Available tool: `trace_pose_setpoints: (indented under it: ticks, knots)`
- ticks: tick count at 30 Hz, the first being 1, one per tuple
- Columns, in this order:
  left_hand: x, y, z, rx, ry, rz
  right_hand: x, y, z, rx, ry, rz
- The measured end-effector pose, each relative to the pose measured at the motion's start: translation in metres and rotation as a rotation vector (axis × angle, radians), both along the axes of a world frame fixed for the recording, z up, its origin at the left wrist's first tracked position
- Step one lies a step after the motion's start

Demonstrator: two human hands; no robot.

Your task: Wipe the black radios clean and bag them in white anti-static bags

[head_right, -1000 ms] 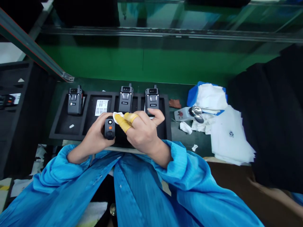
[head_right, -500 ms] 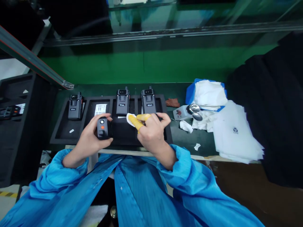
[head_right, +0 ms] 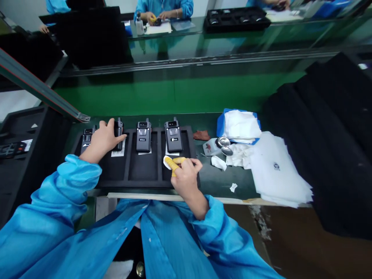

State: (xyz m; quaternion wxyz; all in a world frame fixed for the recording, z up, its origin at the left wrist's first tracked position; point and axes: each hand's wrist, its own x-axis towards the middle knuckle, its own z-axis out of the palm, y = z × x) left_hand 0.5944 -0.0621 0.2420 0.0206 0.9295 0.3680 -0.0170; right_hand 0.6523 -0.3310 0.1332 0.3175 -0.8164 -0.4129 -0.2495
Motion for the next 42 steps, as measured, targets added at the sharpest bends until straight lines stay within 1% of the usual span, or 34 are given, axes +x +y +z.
trace_pose_setpoints:
  ticks: [2, 3, 5, 8, 10, 12, 14, 16, 19, 22, 24, 27, 29, 32, 35, 39, 42]
  knots:
    - [0.004, -0.015, 0.003, 0.078, -0.017, -0.072, -0.001, 0.0, -0.001, -0.005, 0.005, -0.018]
    - [0.007, -0.025, 0.005, 0.084, -0.037, -0.109, -0.001, 0.0, -0.001, -0.01, 0.006, -0.024]
    - [0.016, -0.045, 0.004, 0.006, -0.06, -0.162, -0.001, 0.0, -0.001, -0.005, 0.003, -0.022]
    - [0.035, -0.069, -0.004, -0.139, 0.008, -0.17, -0.001, -0.002, -0.001, 0.03, -0.014, 0.0]
    - [0.044, -0.074, -0.011, -0.18, 0.038, -0.147, 0.0, -0.003, -0.002, 0.043, -0.028, 0.007]
    - [0.047, -0.07, -0.015, -0.244, 0.006, -0.128, 0.0, -0.003, -0.002, 0.039, -0.038, 0.007]
    - [0.042, -0.063, -0.015, -0.351, -0.085, -0.128, 0.0, -0.003, -0.002, 0.027, -0.04, 0.005]
    - [0.031, -0.058, -0.011, -0.489, -0.212, -0.145, 0.001, -0.003, 0.001, 0.018, -0.029, 0.007]
    - [0.007, -0.064, -0.004, -0.652, -0.41, -0.221, 0.004, 0.0, 0.015, 0.077, 0.012, 0.009]
    - [-0.018, -0.079, -0.001, -0.727, -0.565, -0.351, 0.006, 0.006, 0.039, 0.162, 0.012, -0.001]
    - [-0.03, -0.089, -0.002, -0.768, -0.617, -0.4, 0.005, 0.011, 0.055, 0.185, -0.033, -0.017]
    - [-0.041, -0.1, -0.008, -0.804, -0.658, -0.425, -0.004, 0.019, 0.073, 0.172, -0.117, -0.006]
    - [-0.044, -0.103, -0.014, -0.809, -0.679, -0.457, -0.011, 0.023, 0.08, 0.136, -0.182, 0.056]
    - [-0.047, -0.103, -0.023, -0.795, -0.677, -0.491, -0.015, 0.026, 0.083, 0.031, -0.275, 0.141]
    - [-0.049, -0.102, -0.029, -0.792, -0.654, -0.504, -0.009, 0.026, 0.081, -0.038, -0.334, 0.125]
    - [-0.052, -0.101, -0.032, -0.799, -0.643, -0.546, -0.004, 0.023, 0.079, -0.014, -0.321, 0.098]
    - [-0.053, -0.101, -0.032, -0.792, -0.657, -0.56, -0.007, 0.022, 0.079, -0.019, -0.287, 0.163]
